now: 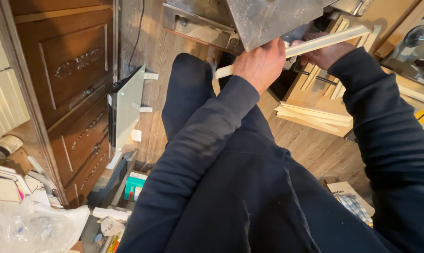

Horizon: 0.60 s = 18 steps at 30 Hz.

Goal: The recorder is using a frame joining machine (underpinner) to join wooden mouldings together for a picture frame.

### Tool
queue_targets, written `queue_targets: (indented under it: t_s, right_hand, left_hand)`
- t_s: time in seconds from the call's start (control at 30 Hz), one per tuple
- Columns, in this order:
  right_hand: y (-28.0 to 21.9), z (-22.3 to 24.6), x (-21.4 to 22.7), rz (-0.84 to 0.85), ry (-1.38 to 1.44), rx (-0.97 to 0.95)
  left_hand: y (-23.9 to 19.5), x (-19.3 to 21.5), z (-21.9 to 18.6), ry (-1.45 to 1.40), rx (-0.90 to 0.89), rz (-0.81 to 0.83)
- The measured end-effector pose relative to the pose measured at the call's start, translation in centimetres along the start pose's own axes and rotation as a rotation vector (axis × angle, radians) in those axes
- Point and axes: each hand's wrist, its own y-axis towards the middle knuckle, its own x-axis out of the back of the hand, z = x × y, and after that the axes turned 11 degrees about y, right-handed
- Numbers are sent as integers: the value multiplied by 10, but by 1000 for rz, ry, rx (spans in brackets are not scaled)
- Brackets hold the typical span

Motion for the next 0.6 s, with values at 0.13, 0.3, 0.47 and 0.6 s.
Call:
queue_targets:
  t_s: [0.13,0.3,0.47,0.6]
  right_hand:
    - [1,4,2,-3,-2,-44]
    - [1,-4,1,12,-56,-22]
    - [-1,-2,2,-13,5,44]
    - [4,-10,7,6,-21,50]
  left_hand:
    - [4,5,2,-12,2,-1]
    - [-1,-8,1,-45,-8,60]
    - [3,1,3,-1,-45,32]
    - [10,1,3,7,-56,60]
